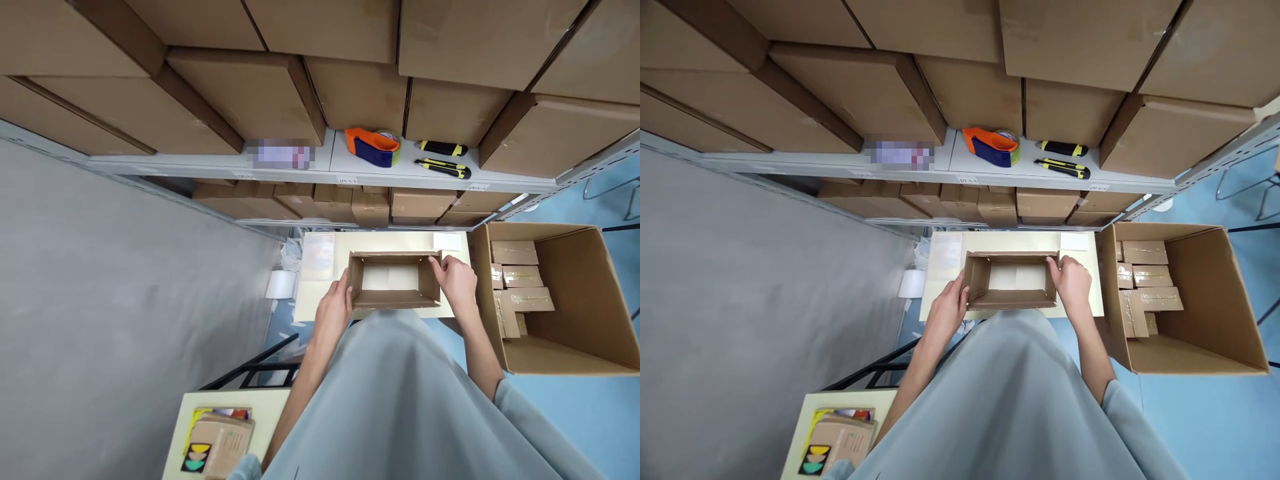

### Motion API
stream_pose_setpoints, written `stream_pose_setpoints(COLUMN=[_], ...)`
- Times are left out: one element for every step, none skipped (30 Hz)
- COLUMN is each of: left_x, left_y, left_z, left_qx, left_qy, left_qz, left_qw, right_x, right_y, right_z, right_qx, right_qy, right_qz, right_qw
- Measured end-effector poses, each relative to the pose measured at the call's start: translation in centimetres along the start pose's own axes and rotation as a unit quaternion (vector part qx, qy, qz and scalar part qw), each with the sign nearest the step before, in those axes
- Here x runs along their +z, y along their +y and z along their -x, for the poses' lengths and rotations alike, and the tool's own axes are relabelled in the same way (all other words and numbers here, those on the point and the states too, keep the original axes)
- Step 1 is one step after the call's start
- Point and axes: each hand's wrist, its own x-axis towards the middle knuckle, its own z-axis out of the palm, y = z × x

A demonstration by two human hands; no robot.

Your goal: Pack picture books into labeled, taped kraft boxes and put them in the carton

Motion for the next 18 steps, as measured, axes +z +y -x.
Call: stream_pose_setpoints(left_x=[0.1,0.1,0.2,0.2,0.3,0.3,0.3,0.2,0.1,-0.1,-0.3,-0.4,-0.6,-0.7,-0.8,-0.8,-0.8,-0.7], left_y=[0.0,-0.1,-0.1,-0.1,-0.1,0.0,0.2,0.4,0.6,0.9,1.1,1.3,1.4,1.5,1.4,1.3,1.0,0.8], left_z=[0.0,0.0,0.0,-0.1,-0.1,-0.2,-0.3,-0.4,-0.5,-0.5,-0.6,-0.6,-0.7,-0.8,-0.9,-1.0,-1.1,-1.2], left_qx=[0.005,0.010,0.014,0.015,0.015,0.015,0.016,0.018,0.022,0.030,0.041,0.055,0.073,0.091,0.108,0.121,0.130,0.136], left_qy=[-0.001,-0.001,-0.003,-0.005,-0.008,-0.011,-0.014,-0.016,-0.019,-0.026,-0.039,-0.057,-0.079,-0.103,-0.125,-0.143,-0.159,-0.170], left_qz=[0.003,0.005,0.005,0.001,-0.008,-0.021,-0.035,-0.047,-0.056,-0.057,-0.050,-0.037,-0.020,-0.002,0.013,0.024,0.030,0.032], left_qw=[1.000,1.000,1.000,1.000,1.000,1.000,0.999,0.999,0.998,0.998,0.997,0.996,0.994,0.991,0.986,0.982,0.978,0.976], right_x=[-0.1,-0.2,-0.3,-0.4,-0.4,-0.4,-0.2,-0.1,0.1,0.3,0.6,0.8,1.0,1.2,1.4,1.5,1.6,1.7], right_y=[-0.3,-0.5,-0.7,-0.9,-1.1,-1.2,-1.4,-1.6,-1.9,-2.1,-2.4,-2.6,-2.7,-2.7,-2.6,-2.3,-1.9,-1.2], right_z=[-0.6,-1.2,-1.8,-2.4,-2.9,-3.3,-3.6,-3.8,-3.8,-3.7,-3.5,-3.2,-2.9,-2.5,-2.2,-1.9,-1.6,-1.4], right_qx=[0.009,0.018,0.025,0.031,0.033,0.028,0.018,0.007,-0.004,-0.013,-0.020,-0.027,-0.035,-0.044,-0.055,-0.063,-0.069,-0.074], right_qy=[0.004,0.007,0.008,0.008,0.010,0.012,0.014,0.012,0.006,-0.008,-0.029,-0.053,-0.077,-0.100,-0.120,-0.138,-0.155,-0.172], right_qz=[0.010,0.014,0.014,0.010,0.005,-0.002,-0.009,-0.017,-0.025,-0.032,-0.040,-0.048,-0.056,-0.066,-0.078,-0.095,-0.118,-0.146], right_qw=[1.000,1.000,1.000,0.999,0.999,1.000,1.000,1.000,1.000,0.999,0.999,0.997,0.995,0.992,0.988,0.984,0.978,0.971])
